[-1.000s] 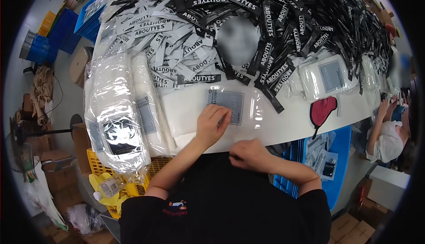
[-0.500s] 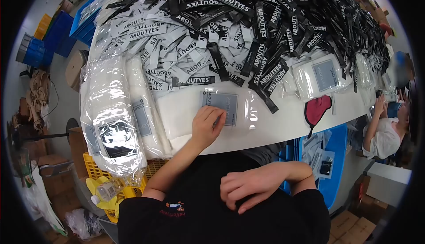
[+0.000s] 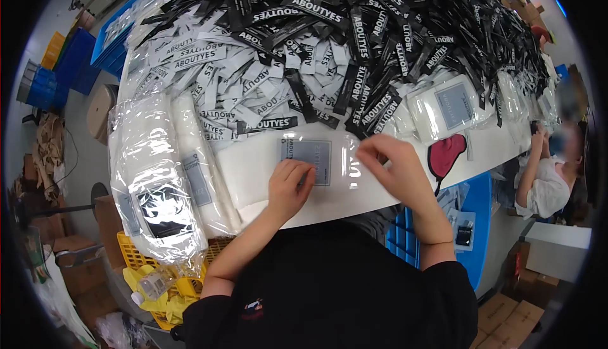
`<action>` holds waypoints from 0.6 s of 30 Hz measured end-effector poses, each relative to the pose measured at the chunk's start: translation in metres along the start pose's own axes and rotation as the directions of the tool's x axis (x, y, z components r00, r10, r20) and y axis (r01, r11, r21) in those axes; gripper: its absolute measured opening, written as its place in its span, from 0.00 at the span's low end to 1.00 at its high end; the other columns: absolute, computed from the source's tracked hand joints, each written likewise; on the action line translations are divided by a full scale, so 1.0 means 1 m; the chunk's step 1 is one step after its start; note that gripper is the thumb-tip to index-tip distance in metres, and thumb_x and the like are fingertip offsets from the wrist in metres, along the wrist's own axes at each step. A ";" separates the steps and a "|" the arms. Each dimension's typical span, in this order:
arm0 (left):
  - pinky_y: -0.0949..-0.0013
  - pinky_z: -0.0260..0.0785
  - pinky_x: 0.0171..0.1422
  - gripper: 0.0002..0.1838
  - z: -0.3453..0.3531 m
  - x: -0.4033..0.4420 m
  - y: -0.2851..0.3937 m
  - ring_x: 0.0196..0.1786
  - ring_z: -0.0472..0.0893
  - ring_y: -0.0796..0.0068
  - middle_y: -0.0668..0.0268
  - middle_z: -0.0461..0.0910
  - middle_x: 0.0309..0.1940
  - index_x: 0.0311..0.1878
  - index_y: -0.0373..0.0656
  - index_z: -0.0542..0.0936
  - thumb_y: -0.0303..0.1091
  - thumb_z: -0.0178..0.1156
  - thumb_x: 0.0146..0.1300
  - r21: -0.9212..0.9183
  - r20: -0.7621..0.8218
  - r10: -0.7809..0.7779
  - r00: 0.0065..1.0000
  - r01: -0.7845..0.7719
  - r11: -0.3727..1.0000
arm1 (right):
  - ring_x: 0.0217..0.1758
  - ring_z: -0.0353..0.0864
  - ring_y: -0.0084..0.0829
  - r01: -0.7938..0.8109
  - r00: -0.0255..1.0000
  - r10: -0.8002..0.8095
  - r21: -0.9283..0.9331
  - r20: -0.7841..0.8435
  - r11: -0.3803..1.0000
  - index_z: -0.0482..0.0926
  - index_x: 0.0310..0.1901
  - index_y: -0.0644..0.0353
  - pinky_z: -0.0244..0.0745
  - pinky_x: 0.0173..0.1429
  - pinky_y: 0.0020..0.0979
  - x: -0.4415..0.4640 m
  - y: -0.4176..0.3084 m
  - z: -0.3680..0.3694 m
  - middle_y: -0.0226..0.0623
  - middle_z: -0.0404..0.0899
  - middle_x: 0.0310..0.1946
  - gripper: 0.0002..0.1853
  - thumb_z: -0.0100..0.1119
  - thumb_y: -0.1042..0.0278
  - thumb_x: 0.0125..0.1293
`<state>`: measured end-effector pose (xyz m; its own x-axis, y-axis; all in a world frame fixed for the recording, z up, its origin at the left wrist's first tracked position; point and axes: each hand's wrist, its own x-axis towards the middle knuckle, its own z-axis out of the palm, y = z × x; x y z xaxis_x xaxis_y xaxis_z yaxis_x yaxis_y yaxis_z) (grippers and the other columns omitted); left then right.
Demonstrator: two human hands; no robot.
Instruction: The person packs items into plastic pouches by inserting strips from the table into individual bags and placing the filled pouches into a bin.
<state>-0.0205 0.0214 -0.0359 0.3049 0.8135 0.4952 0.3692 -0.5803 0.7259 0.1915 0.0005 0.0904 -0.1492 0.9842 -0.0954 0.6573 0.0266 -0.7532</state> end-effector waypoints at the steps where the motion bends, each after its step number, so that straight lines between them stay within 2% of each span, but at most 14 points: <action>1: 0.65 0.70 0.37 0.03 0.000 0.000 0.001 0.33 0.77 0.61 0.62 0.78 0.29 0.32 0.38 0.79 0.23 0.62 0.53 -0.004 -0.007 -0.008 1.000 0.008 1.000 | 0.40 0.76 0.44 0.045 0.994 -0.060 -0.157 -0.096 0.987 0.75 0.44 0.65 0.72 0.45 0.33 0.006 0.025 0.013 0.44 0.77 0.38 0.14 0.62 0.72 0.56; 3: 0.65 0.70 0.37 0.03 0.000 0.001 0.002 0.33 0.77 0.61 0.62 0.78 0.30 0.32 0.38 0.79 0.23 0.62 0.53 -0.017 -0.037 -0.020 0.999 0.019 1.000 | 0.45 0.76 0.44 0.098 0.946 -0.230 -0.476 -0.228 0.874 0.75 0.45 0.66 0.73 0.47 0.34 0.018 0.082 0.042 0.45 0.77 0.41 0.15 0.61 0.72 0.56; 4: 0.65 0.70 0.37 0.03 0.000 0.001 0.002 0.33 0.77 0.61 0.62 0.78 0.30 0.32 0.38 0.79 0.23 0.62 0.54 -0.021 -0.051 -0.028 0.998 0.027 0.999 | 0.50 0.74 0.42 0.115 0.920 -0.296 -0.545 -0.256 0.830 0.74 0.47 0.68 0.74 0.48 0.34 0.019 0.085 0.050 0.47 0.75 0.42 0.17 0.59 0.73 0.55; 6: 0.65 0.70 0.37 0.03 0.002 0.002 0.002 0.34 0.78 0.61 0.61 0.78 0.30 0.33 0.38 0.79 0.24 0.62 0.54 -0.018 -0.055 -0.038 0.998 0.037 0.999 | 0.46 0.76 0.45 0.091 0.924 -0.288 -0.585 -0.253 0.806 0.73 0.45 0.69 0.74 0.46 0.38 0.025 0.085 0.055 0.49 0.76 0.40 0.16 0.57 0.72 0.55; 9: 0.65 0.71 0.37 0.03 0.001 0.001 0.002 0.34 0.78 0.61 0.61 0.79 0.31 0.33 0.38 0.79 0.24 0.62 0.55 -0.013 -0.049 -0.033 0.998 0.032 0.999 | 0.40 0.79 0.49 0.060 0.991 -0.116 -0.549 -0.068 0.834 0.72 0.41 0.70 0.75 0.41 0.43 0.032 0.095 0.044 0.53 0.77 0.36 0.12 0.54 0.72 0.57; 12: 0.65 0.71 0.37 0.03 -0.002 0.003 0.004 0.34 0.78 0.61 0.61 0.79 0.31 0.33 0.38 0.79 0.24 0.62 0.55 -0.023 -0.055 -0.049 0.997 0.048 0.999 | 0.34 0.80 0.51 0.027 0.998 0.010 -0.507 0.070 0.861 0.71 0.36 0.70 0.75 0.38 0.46 0.037 0.075 0.010 0.54 0.78 0.30 0.08 0.52 0.73 0.59; 13: 0.65 0.71 0.38 0.03 -0.002 0.004 0.004 0.34 0.78 0.61 0.61 0.79 0.31 0.33 0.38 0.79 0.24 0.61 0.55 -0.027 -0.064 -0.053 0.997 0.051 0.998 | 0.33 0.80 0.51 0.015 0.995 0.040 -0.523 0.093 0.852 0.73 0.35 0.68 0.74 0.39 0.48 0.041 0.063 -0.001 0.52 0.79 0.28 0.09 0.53 0.70 0.60; 15: 0.65 0.71 0.38 0.03 -0.002 0.003 0.005 0.34 0.78 0.61 0.60 0.79 0.31 0.33 0.38 0.79 0.24 0.61 0.55 -0.033 -0.072 -0.062 0.995 0.059 0.998 | 0.34 0.80 0.51 0.051 0.991 0.005 -0.397 0.137 0.917 0.74 0.34 0.67 0.74 0.39 0.48 0.054 0.030 -0.023 0.50 0.79 0.28 0.10 0.56 0.67 0.59; 16: 0.65 0.71 0.38 0.03 -0.001 0.003 0.004 0.34 0.78 0.61 0.60 0.78 0.31 0.34 0.38 0.79 0.24 0.61 0.55 -0.032 -0.077 -0.063 0.995 0.061 0.998 | 0.34 0.80 0.51 0.071 0.988 -0.019 -0.335 0.156 0.940 0.74 0.34 0.66 0.74 0.38 0.47 0.065 0.020 -0.028 0.49 0.79 0.28 0.11 0.58 0.65 0.59; 17: 0.65 0.71 0.38 0.03 0.000 0.003 0.003 0.35 0.78 0.61 0.60 0.78 0.31 0.34 0.38 0.79 0.24 0.61 0.55 -0.030 -0.081 -0.066 0.995 0.064 0.997 | 0.34 0.80 0.48 0.222 0.975 -0.211 -0.354 0.071 0.909 0.75 0.34 0.64 0.75 0.37 0.44 0.078 0.026 -0.019 0.46 0.79 0.28 0.11 0.59 0.64 0.58; 18: 0.65 0.71 0.38 0.03 0.000 0.004 0.003 0.35 0.78 0.61 0.60 0.78 0.31 0.34 0.38 0.79 0.24 0.61 0.55 -0.028 -0.072 -0.068 0.995 0.066 0.997 | 0.34 0.81 0.45 0.362 0.919 -0.395 -0.383 -0.009 0.850 0.75 0.34 0.63 0.75 0.35 0.41 0.091 0.036 -0.004 0.43 0.79 0.29 0.11 0.60 0.63 0.58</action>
<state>-0.0180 0.0233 -0.0316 0.2148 0.8518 0.4778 0.3638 -0.5237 0.7703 0.2047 0.0918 0.0578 -0.3900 0.8951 0.2160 0.7877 0.4458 -0.4253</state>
